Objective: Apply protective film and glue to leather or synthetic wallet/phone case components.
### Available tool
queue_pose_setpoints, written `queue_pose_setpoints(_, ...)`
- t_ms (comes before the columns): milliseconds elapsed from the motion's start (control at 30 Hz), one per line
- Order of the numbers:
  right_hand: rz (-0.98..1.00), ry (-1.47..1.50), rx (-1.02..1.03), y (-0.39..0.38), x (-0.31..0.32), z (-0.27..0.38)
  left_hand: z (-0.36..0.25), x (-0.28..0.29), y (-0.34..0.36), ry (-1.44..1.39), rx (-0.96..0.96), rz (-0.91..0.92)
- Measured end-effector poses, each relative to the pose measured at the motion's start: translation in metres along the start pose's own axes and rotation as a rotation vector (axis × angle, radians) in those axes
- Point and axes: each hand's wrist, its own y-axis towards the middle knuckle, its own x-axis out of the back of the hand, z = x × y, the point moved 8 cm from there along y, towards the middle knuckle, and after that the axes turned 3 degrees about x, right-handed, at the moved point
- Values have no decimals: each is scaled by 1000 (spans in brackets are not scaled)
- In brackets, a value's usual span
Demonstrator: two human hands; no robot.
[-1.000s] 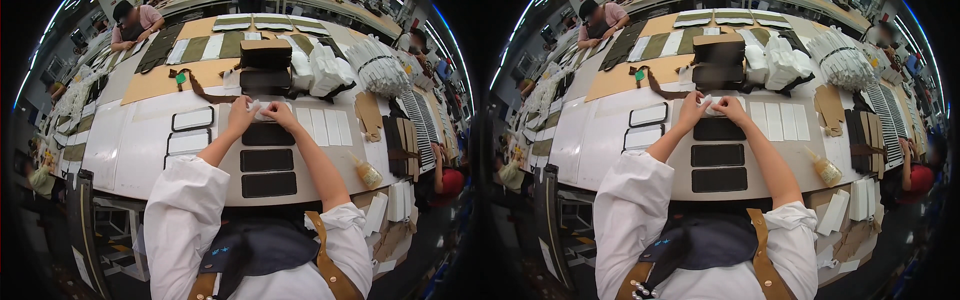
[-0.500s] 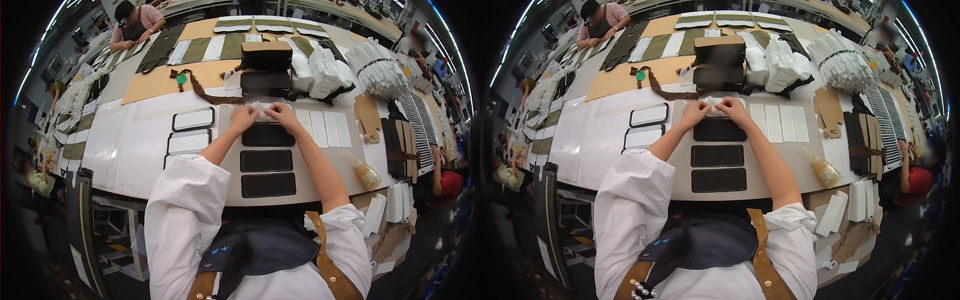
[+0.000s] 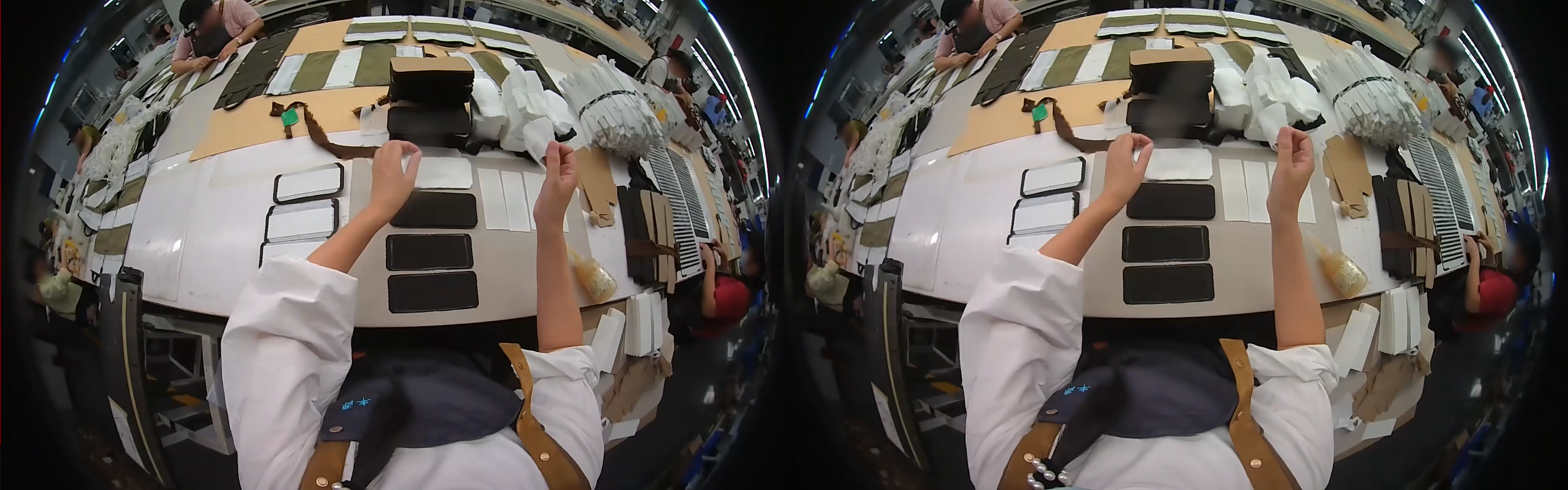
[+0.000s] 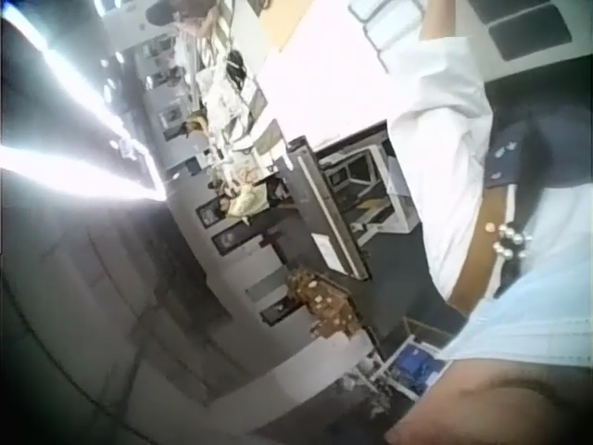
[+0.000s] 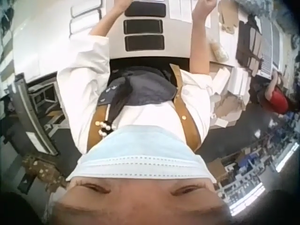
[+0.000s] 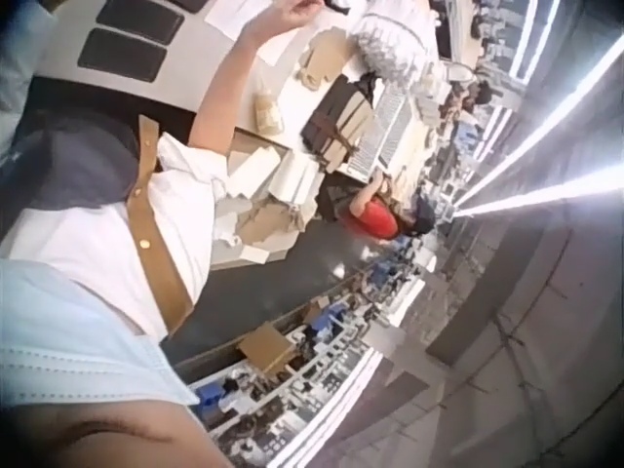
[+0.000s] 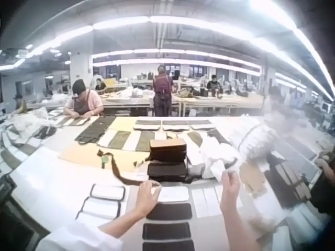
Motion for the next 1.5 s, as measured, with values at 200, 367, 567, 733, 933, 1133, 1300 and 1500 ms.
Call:
queue_pose_setpoints(200,631,-417,424,-132,-88,89,-119,38,-77,-1103,482,834)
queue_pose_setpoints(367,795,-533,525,-193,-81,89,-92,57,-110,-892,535,751)
queue_pose_setpoints(567,429,94,-443,-193,-24,14,-94,89,-121,-799,506,803)
queue_pose_setpoints(733,496,751,-1298,-242,-33,7,-99,101,-131,-927,546,840)
queue_pose_setpoints(933,556,-72,-659,-213,-9,19,-73,93,-156,-793,685,777)
queue_pose_setpoints(1133,582,-342,-543,-223,17,8,-45,85,-187,-511,561,684)
queue_pose_setpoints(1300,671,-692,-150,-225,20,17,-45,94,-198,-177,243,467)
queue_pose_setpoints(1500,706,-803,-22,-234,19,12,-44,96,-209,-18,158,400)
